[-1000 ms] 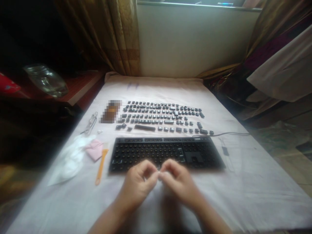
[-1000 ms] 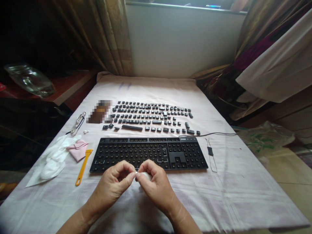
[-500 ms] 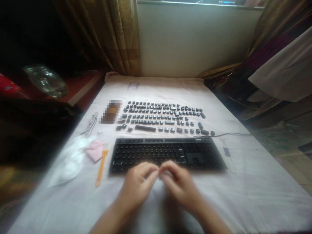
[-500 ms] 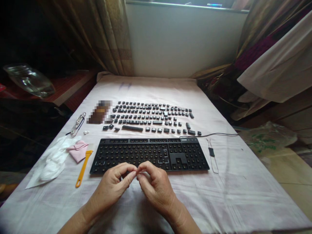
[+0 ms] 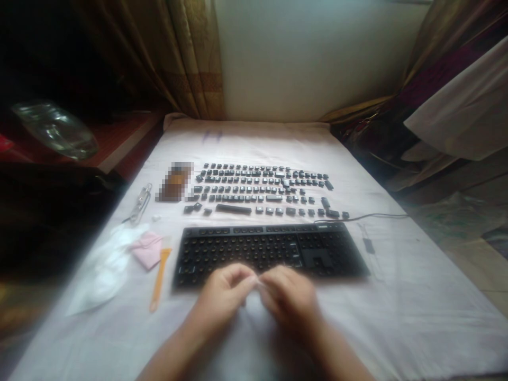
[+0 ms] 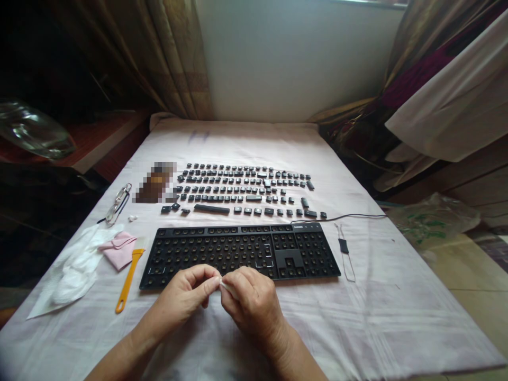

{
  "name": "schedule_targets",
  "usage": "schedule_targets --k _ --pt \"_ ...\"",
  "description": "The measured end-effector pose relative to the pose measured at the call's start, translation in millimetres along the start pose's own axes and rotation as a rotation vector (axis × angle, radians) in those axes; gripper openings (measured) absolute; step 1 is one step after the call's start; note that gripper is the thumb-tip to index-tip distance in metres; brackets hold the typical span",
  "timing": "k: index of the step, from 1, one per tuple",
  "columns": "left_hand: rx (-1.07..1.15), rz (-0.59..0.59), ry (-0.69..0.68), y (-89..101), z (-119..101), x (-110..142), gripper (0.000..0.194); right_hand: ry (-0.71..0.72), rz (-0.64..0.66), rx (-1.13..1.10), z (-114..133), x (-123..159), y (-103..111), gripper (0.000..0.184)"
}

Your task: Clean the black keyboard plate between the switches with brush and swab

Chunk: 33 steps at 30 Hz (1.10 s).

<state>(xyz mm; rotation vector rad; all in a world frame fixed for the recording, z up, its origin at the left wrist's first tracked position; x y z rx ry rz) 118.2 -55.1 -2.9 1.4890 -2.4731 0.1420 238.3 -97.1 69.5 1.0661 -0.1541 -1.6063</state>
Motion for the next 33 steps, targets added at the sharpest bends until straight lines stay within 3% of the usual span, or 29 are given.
schedule_targets --k 5,12,15,21,33 --pt "-0.112 -0.072 -0.091 19.0 -9 -4 0.032 -0.100 -0.038 0.048 -15 -6 5 0.014" --pt "-0.716 -0.508 -0.524 113.6 -54 -3 0.026 -0.230 -0.025 0.168 -48 -7 9 0.014" --pt "-1.013 -0.574 -0.659 138.7 -59 -6 0.027 -0.287 -0.060 0.169 -57 -3 4 0.014" --pt "-1.202 -0.508 -0.736 149.1 -43 -14 0.030 -0.300 -0.014 0.218 -58 -5 -7 0.016" --pt "-1.070 -0.488 -0.626 156.2 -31 -18 0.029 -0.296 0.066 0.368 -52 -12 -18 0.022"
Point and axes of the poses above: each hand's wrist, its own x-axis away from the middle knuckle, its own y-axis out of the back of the hand, z = x × y, the point moved 8 cm from there along -x, towards the middle knuckle, and after that the axes turned 10 degrees about -y, right-handed, at the moved point
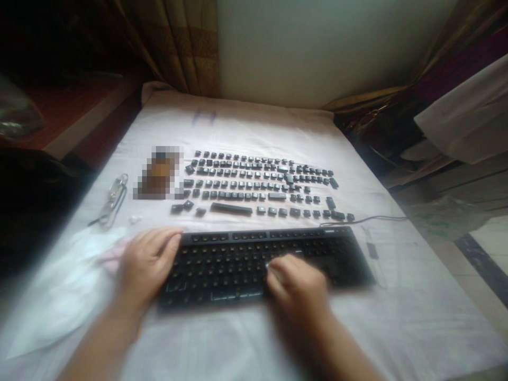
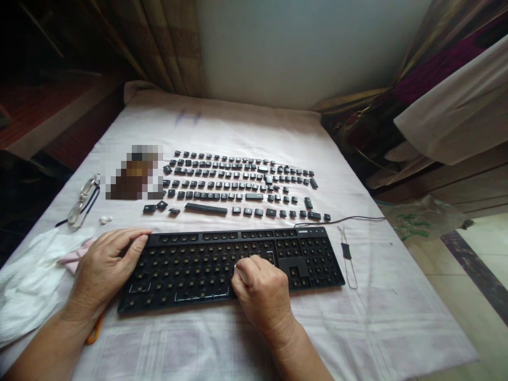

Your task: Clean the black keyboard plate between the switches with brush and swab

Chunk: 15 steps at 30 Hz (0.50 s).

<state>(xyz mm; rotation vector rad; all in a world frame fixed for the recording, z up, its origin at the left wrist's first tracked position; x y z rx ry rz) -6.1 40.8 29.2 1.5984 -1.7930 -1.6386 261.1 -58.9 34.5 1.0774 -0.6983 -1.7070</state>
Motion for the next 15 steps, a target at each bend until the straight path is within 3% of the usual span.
schedule_targets --k 15 --pt "-0.024 0.000 0.008 0.0 0 2 0.035 0.054 0.098 0.039 7 -10 5 0.018"
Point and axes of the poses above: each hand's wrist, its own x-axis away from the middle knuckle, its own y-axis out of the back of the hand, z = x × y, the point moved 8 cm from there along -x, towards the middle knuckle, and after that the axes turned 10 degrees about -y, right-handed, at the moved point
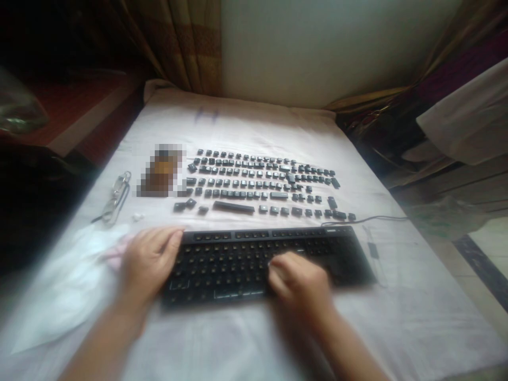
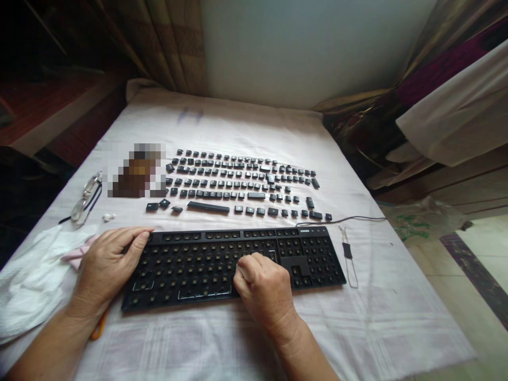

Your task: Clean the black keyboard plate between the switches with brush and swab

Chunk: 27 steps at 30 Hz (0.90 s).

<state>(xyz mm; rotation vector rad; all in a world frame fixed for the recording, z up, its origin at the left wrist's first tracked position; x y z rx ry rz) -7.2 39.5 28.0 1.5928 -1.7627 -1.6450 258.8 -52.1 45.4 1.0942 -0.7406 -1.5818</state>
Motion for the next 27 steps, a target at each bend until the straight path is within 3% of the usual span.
schedule_targets --k 5,14,27 --pt "-0.009 -0.022 0.012 2.8 1 2 0.035 0.049 -0.041 -0.029 7 1 9 0.018" --pt "0.009 -0.023 0.044 3.6 0 1 0.037 0.054 0.051 -0.007 13 -2 -10 0.017" --pt "0.020 0.000 0.033 1.1 1 0 0.036 0.045 0.082 -0.024 10 -2 -12 0.016"
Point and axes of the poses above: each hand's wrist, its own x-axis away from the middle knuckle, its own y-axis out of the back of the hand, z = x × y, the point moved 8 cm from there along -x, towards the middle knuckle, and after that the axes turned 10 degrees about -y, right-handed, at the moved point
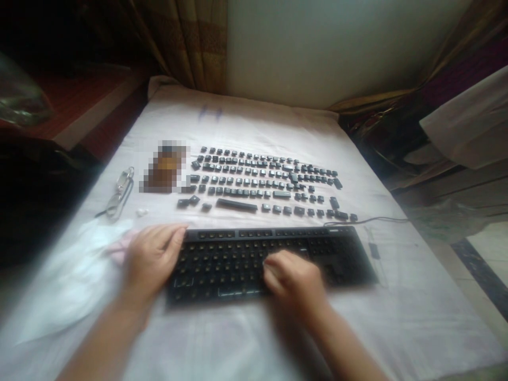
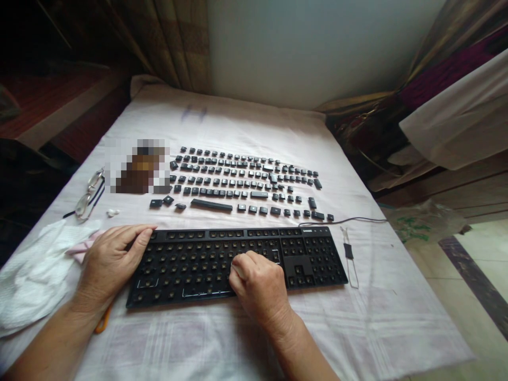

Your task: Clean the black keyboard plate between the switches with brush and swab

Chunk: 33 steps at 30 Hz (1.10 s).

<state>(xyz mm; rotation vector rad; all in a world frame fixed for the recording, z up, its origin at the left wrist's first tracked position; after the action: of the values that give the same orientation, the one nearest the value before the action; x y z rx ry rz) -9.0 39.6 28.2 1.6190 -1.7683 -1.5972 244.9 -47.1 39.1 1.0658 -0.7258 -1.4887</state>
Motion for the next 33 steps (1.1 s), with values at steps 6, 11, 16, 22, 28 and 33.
schedule_targets --k 6,11,16,22,28,33 --pt "-0.008 -0.006 -0.004 -0.7 1 0 0.036 -0.010 0.000 0.004 -1 1 0 0.016" --pt "-0.033 -0.013 -0.029 -0.9 0 1 0.036 -0.012 0.007 -0.010 -2 3 -1 0.016" --pt "-0.046 -0.015 -0.050 -1.1 -2 1 0.037 -0.011 -0.005 -0.028 0 1 2 0.016" --pt "-0.042 0.005 -0.025 -2.7 0 2 0.038 0.035 -0.060 -0.080 14 0 13 0.018" --pt "-0.047 0.013 -0.023 -4.0 1 3 0.039 0.015 -0.033 -0.062 17 -2 -3 0.019" --pt "-0.065 0.003 -0.046 -3.7 -1 3 0.037 -0.063 -0.045 -0.055 9 1 -14 0.019"
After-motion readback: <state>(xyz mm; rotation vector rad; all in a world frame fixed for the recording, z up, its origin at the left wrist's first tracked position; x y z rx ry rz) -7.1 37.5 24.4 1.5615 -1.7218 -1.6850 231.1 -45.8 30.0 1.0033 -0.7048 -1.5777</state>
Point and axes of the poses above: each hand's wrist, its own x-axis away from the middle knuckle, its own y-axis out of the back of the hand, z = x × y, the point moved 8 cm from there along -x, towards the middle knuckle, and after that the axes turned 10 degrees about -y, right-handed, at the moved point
